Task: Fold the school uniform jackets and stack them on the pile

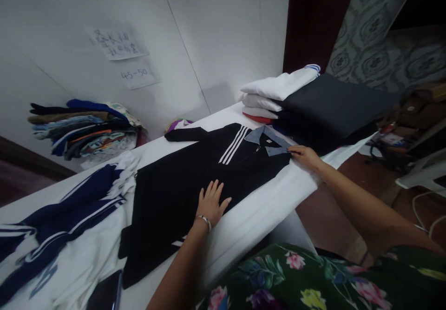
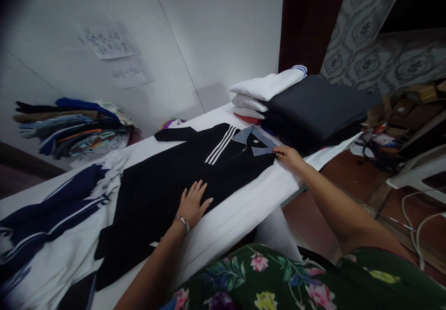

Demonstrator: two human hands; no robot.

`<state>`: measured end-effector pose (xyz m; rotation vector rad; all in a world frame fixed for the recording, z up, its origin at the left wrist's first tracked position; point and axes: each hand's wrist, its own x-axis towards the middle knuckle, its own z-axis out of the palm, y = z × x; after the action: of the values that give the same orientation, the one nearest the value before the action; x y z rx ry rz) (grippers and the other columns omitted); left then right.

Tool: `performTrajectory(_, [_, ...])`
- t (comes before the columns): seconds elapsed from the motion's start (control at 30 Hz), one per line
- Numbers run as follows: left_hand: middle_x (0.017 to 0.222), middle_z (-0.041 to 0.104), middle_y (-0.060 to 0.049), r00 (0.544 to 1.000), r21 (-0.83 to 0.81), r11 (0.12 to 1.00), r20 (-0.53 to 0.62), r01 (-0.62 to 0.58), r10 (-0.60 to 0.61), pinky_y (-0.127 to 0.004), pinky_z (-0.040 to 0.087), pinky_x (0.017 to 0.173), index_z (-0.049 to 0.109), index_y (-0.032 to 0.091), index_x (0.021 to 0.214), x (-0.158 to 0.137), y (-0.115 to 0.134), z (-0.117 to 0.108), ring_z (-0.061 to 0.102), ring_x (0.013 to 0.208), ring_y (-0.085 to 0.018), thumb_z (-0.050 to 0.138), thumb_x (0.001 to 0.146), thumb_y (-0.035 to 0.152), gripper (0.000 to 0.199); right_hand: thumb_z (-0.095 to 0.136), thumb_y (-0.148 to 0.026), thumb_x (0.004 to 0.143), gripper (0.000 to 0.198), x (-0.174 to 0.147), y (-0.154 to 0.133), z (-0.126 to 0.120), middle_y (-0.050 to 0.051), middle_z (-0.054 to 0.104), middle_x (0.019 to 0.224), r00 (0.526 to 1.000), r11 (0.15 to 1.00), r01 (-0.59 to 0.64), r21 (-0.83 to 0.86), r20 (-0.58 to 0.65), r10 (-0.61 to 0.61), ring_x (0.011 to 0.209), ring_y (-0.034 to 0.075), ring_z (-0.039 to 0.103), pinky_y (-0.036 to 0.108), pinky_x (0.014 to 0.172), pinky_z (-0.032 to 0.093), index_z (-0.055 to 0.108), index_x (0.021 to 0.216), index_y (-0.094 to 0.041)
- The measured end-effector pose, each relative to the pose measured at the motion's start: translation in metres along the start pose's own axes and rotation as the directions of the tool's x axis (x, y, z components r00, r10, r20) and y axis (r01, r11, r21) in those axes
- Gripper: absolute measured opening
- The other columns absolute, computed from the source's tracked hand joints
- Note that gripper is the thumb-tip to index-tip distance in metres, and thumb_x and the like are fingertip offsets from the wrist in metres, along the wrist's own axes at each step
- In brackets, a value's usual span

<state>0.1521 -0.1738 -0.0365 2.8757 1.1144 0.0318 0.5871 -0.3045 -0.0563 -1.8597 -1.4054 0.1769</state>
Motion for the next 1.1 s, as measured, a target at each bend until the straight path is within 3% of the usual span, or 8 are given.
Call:
performTrajectory(0.27, [0.152,0.031,-0.009,1.000,0.001,1.000,0.005,0.011,-0.011,-0.053,0.021,0.112,0.039,0.020,0.142,0.000,0.000,-0.002,0.024,0.141,-0.026,0.038,0.092,0.051,0.059,0.049,-0.032,0.083,0.029,0.005,-0.013,0.000,0.008,0.071,0.085,0.977,0.977,-0.203,0.071,-0.056,0.207,0.078,0.022,0.065,0.033,0.073,0.051,0.069,0.095,-0.016])
performTrajectory(0.33, [0.152,0.032,-0.009,1.000,-0.004,1.000,0.000,0.009,-0.009,-0.053,0.022,0.112,0.039,0.020,0.142,0.000,0.001,-0.002,0.025,0.141,-0.026,0.039,0.092,0.050,0.058,0.050,-0.028,0.081,0.027,0.006,-0.014,0.001,0.008,0.070,0.085,0.982,0.985,-0.174,0.011,-0.067,0.174,0.079,0.023,0.064,0.033,0.073,0.051,0.070,0.094,-0.016])
performTrajectory(0.43, [0.151,0.033,-0.009,1.000,-0.006,1.000,-0.009,0.008,-0.008,-0.053,0.022,0.112,0.040,0.021,0.141,0.000,0.000,-0.002,0.025,0.141,-0.026,0.039,0.091,0.050,0.058,0.052,-0.022,0.077,0.030,0.007,-0.014,0.002,0.008,0.070,0.099,0.999,0.992,0.003,-0.128,-0.043,-0.009,0.094,0.025,0.063,0.037,0.084,0.049,0.070,0.100,-0.020])
performTrajectory(0.53, [0.152,0.032,-0.008,1.000,-0.001,1.000,-0.004,0.010,-0.010,-0.053,0.021,0.113,0.039,0.020,0.142,0.000,0.000,-0.002,0.025,0.141,-0.025,0.039,0.092,0.051,0.059,0.053,-0.020,0.077,0.034,0.009,-0.018,0.002,0.009,0.067,0.112,0.980,0.957,0.191,-0.217,-0.005,-0.197,0.109,0.027,0.057,0.043,0.095,0.044,0.069,0.107,-0.021])
performTrajectory(0.6, [0.152,0.031,-0.008,1.000,0.001,1.000,0.001,0.010,-0.010,-0.053,0.021,0.113,0.039,0.020,0.142,0.000,-0.001,-0.001,0.024,0.141,-0.025,0.038,0.092,0.051,0.059,0.054,-0.023,0.079,0.031,0.012,-0.022,0.003,0.009,0.066,0.115,0.969,0.948,0.241,-0.205,0.004,-0.246,0.112,0.028,0.056,0.045,0.097,0.042,0.069,0.105,-0.021])
performTrajectory(0.7, [0.152,0.032,-0.008,1.000,0.004,1.000,-0.005,0.011,-0.011,-0.053,0.022,0.113,0.039,0.020,0.142,0.001,-0.001,0.000,0.025,0.141,-0.025,0.039,0.092,0.051,0.059,0.053,-0.033,0.083,0.024,0.018,-0.030,0.007,0.008,0.069,0.108,0.977,0.974,0.208,-0.087,-0.033,-0.212,0.105,0.027,0.060,0.042,0.094,0.044,0.071,0.096,-0.021])
performTrajectory(0.9, [0.151,0.033,-0.009,1.000,0.004,1.000,-0.012,0.004,-0.004,-0.054,0.023,0.112,0.039,0.021,0.142,0.000,-0.001,-0.001,0.026,0.141,-0.026,0.040,0.092,0.049,0.057,0.047,-0.046,0.085,0.037,0.023,-0.037,0.017,0.006,0.067,0.075,0.976,0.984,-0.127,0.126,-0.159,0.146,0.072,0.022,0.063,0.033,0.066,0.048,0.067,0.080,-0.016])
performTrajectory(1.1, [0.152,0.032,-0.009,1.000,-0.007,1.000,-0.006,0.009,-0.009,-0.054,0.023,0.112,0.039,0.022,0.142,0.000,0.000,-0.003,0.026,0.141,-0.026,0.040,0.092,0.049,0.057,0.049,-0.038,0.085,0.025,0.006,-0.035,0.011,0.007,0.069,0.101,0.995,0.998,0.065,-0.004,-0.080,-0.065,0.099,0.024,0.061,0.038,0.089,0.046,0.067,0.091,-0.021])
